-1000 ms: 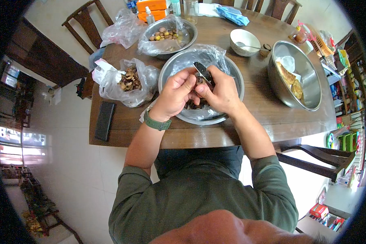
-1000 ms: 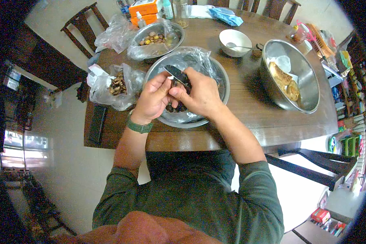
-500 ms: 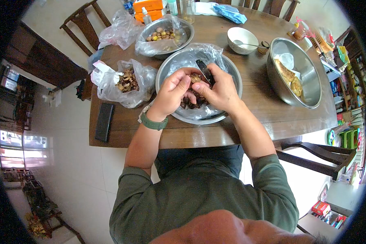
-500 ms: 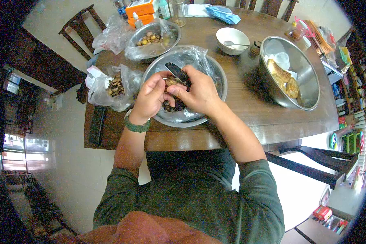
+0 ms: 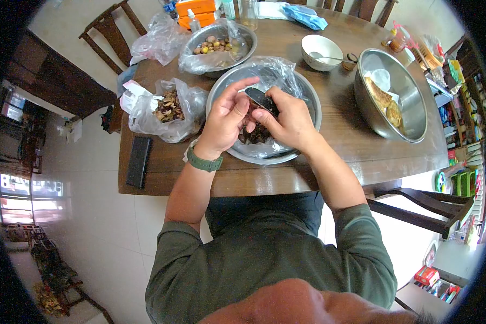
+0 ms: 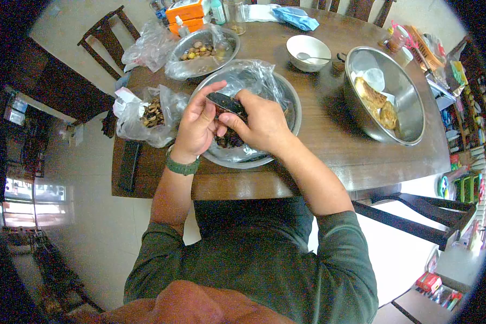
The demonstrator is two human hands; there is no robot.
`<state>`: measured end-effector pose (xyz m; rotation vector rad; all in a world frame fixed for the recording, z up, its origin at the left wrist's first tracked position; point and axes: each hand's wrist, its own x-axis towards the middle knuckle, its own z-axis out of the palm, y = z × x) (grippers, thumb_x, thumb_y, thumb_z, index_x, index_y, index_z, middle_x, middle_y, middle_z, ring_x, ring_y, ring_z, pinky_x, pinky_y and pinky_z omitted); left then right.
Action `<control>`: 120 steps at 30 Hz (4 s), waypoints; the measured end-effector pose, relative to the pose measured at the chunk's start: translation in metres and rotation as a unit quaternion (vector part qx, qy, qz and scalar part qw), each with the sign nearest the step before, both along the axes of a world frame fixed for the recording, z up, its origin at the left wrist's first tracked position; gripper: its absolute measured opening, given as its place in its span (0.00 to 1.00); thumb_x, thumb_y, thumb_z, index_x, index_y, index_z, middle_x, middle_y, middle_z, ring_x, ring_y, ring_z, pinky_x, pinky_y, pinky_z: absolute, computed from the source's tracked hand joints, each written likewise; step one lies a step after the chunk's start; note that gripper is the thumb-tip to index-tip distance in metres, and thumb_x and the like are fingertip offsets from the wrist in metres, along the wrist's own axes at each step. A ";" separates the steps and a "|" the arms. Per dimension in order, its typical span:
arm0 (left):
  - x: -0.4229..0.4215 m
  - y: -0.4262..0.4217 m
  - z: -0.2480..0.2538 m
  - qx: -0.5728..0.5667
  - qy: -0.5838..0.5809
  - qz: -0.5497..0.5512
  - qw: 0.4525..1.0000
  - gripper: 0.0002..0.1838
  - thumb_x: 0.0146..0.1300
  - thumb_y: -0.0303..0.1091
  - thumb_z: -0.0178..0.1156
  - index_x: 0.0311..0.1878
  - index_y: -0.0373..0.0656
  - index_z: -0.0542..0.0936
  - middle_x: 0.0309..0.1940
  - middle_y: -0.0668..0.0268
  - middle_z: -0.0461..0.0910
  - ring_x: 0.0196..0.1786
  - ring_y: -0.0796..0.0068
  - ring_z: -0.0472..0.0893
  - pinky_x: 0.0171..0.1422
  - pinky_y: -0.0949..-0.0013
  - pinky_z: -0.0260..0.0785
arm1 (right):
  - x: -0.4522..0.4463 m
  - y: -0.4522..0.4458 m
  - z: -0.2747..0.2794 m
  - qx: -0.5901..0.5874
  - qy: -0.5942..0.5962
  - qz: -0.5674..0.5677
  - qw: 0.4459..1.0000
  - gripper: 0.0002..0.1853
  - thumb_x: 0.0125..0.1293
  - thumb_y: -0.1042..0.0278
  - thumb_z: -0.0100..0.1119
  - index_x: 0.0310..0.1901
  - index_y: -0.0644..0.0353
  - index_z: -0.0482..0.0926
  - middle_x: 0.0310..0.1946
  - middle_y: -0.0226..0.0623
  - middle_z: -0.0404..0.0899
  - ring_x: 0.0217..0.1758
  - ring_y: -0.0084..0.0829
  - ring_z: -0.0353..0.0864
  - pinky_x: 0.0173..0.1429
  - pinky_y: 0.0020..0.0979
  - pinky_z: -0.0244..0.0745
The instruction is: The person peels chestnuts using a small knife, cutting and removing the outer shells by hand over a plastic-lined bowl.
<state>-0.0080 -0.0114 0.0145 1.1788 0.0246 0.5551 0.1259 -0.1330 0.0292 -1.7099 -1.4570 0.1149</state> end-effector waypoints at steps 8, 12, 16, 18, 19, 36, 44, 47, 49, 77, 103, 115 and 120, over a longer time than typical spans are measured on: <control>-0.003 0.009 -0.011 0.065 0.017 -0.030 0.997 0.26 0.71 0.50 0.55 0.59 0.35 0.74 0.43 0.66 0.79 0.36 0.80 0.79 0.30 0.76 0.72 | -0.002 -0.001 0.001 -0.002 0.005 -0.020 1.000 0.25 0.63 0.43 0.60 0.40 0.62 0.75 0.31 0.54 0.80 0.37 0.58 0.81 0.38 0.49 0.75; -0.001 0.001 -0.005 0.038 0.026 0.001 0.999 0.23 0.72 0.48 0.53 0.57 0.36 0.75 0.45 0.65 0.79 0.40 0.77 0.80 0.34 0.75 0.76 | -0.001 0.000 0.000 -0.002 0.007 -0.025 1.000 0.25 0.64 0.43 0.60 0.39 0.62 0.74 0.31 0.55 0.79 0.36 0.59 0.80 0.38 0.50 0.74; -0.001 0.004 -0.008 0.065 0.020 0.003 0.998 0.22 0.74 0.43 0.51 0.61 0.36 0.72 0.46 0.64 0.80 0.41 0.79 0.80 0.38 0.75 0.77 | -0.002 0.001 0.000 0.007 -0.002 -0.030 1.000 0.24 0.65 0.44 0.59 0.39 0.62 0.73 0.31 0.55 0.80 0.36 0.59 0.80 0.37 0.50 0.74; 0.000 0.004 -0.010 0.075 0.016 0.005 0.997 0.22 0.75 0.41 0.51 0.63 0.35 0.72 0.46 0.64 0.81 0.40 0.80 0.80 0.39 0.76 0.77 | -0.004 0.001 0.001 0.004 -0.008 -0.035 0.999 0.23 0.65 0.45 0.58 0.38 0.62 0.73 0.31 0.55 0.80 0.36 0.59 0.80 0.37 0.50 0.74; 0.000 0.004 -0.009 0.081 0.016 0.010 0.997 0.21 0.75 0.41 0.52 0.62 0.35 0.73 0.45 0.64 0.81 0.39 0.80 0.80 0.38 0.77 0.77 | -0.005 0.001 0.002 -0.001 -0.010 -0.037 0.999 0.22 0.66 0.46 0.58 0.38 0.62 0.73 0.31 0.54 0.80 0.36 0.59 0.80 0.37 0.50 0.74; -0.001 -0.004 -0.003 0.137 0.045 0.104 0.984 0.18 0.72 0.37 0.56 0.56 0.32 0.78 0.39 0.65 0.83 0.34 0.81 0.80 0.36 0.76 0.79 | -0.008 0.001 0.002 -0.025 -0.048 -0.063 0.997 0.21 0.67 0.47 0.56 0.31 0.61 0.72 0.24 0.52 0.79 0.30 0.58 0.79 0.33 0.51 0.72; 0.002 -0.010 -0.002 0.130 0.014 0.125 0.983 0.18 0.72 0.35 0.56 0.58 0.32 0.76 0.44 0.63 0.82 0.42 0.78 0.82 0.39 0.75 0.81 | -0.007 0.002 0.002 -0.017 -0.003 -0.043 0.999 0.21 0.67 0.47 0.56 0.32 0.62 0.73 0.24 0.53 0.78 0.31 0.58 0.80 0.34 0.50 0.72; 0.000 -0.008 -0.001 0.136 0.000 0.092 0.986 0.18 0.73 0.34 0.55 0.59 0.33 0.75 0.46 0.63 0.81 0.45 0.77 0.82 0.41 0.74 0.81 | -0.003 0.001 0.001 0.004 0.042 -0.005 0.999 0.22 0.67 0.46 0.55 0.34 0.62 0.74 0.25 0.54 0.78 0.32 0.58 0.80 0.35 0.49 0.72; 0.000 -0.006 -0.002 0.144 -0.007 0.070 0.987 0.18 0.73 0.34 0.55 0.59 0.32 0.75 0.46 0.62 0.81 0.44 0.77 0.82 0.41 0.74 0.81 | -0.001 -0.001 0.001 -0.006 0.029 -0.006 1.000 0.22 0.67 0.45 0.55 0.34 0.61 0.75 0.25 0.53 0.78 0.32 0.58 0.80 0.35 0.49 0.73; -0.005 -0.008 0.011 0.451 -0.002 0.306 0.838 0.13 0.62 0.32 0.67 0.46 0.35 0.82 0.37 0.55 0.83 0.38 0.60 0.83 0.43 0.67 0.75 | 0.001 0.000 0.002 -0.019 0.028 -0.004 0.999 0.24 0.66 0.43 0.55 0.32 0.61 0.74 0.24 0.53 0.78 0.31 0.58 0.79 0.34 0.49 0.71; -0.009 -0.008 0.016 0.449 0.004 0.287 0.846 0.15 0.61 0.27 0.66 0.51 0.34 0.79 0.42 0.58 0.81 0.41 0.68 0.82 0.44 0.70 0.76 | 0.000 0.003 -0.005 0.002 0.065 0.002 0.998 0.26 0.68 0.41 0.52 0.29 0.61 0.75 0.21 0.52 0.76 0.28 0.56 0.78 0.32 0.46 0.71; -0.003 -0.009 0.005 0.385 -0.004 0.261 0.885 0.14 0.65 0.27 0.63 0.52 0.32 0.78 0.43 0.56 0.82 0.43 0.68 0.84 0.47 0.69 0.76 | 0.002 0.004 -0.011 0.004 0.122 0.031 0.992 0.25 0.67 0.43 0.56 0.30 0.61 0.78 0.23 0.52 0.78 0.30 0.54 0.81 0.33 0.44 0.73; -0.004 -0.013 0.008 0.388 0.013 0.298 0.872 0.12 0.65 0.28 0.63 0.49 0.32 0.79 0.40 0.54 0.84 0.40 0.66 0.85 0.45 0.68 0.77 | -0.001 0.003 -0.005 -0.007 0.073 -0.014 0.997 0.24 0.66 0.43 0.56 0.30 0.60 0.78 0.22 0.51 0.78 0.29 0.54 0.81 0.32 0.46 0.73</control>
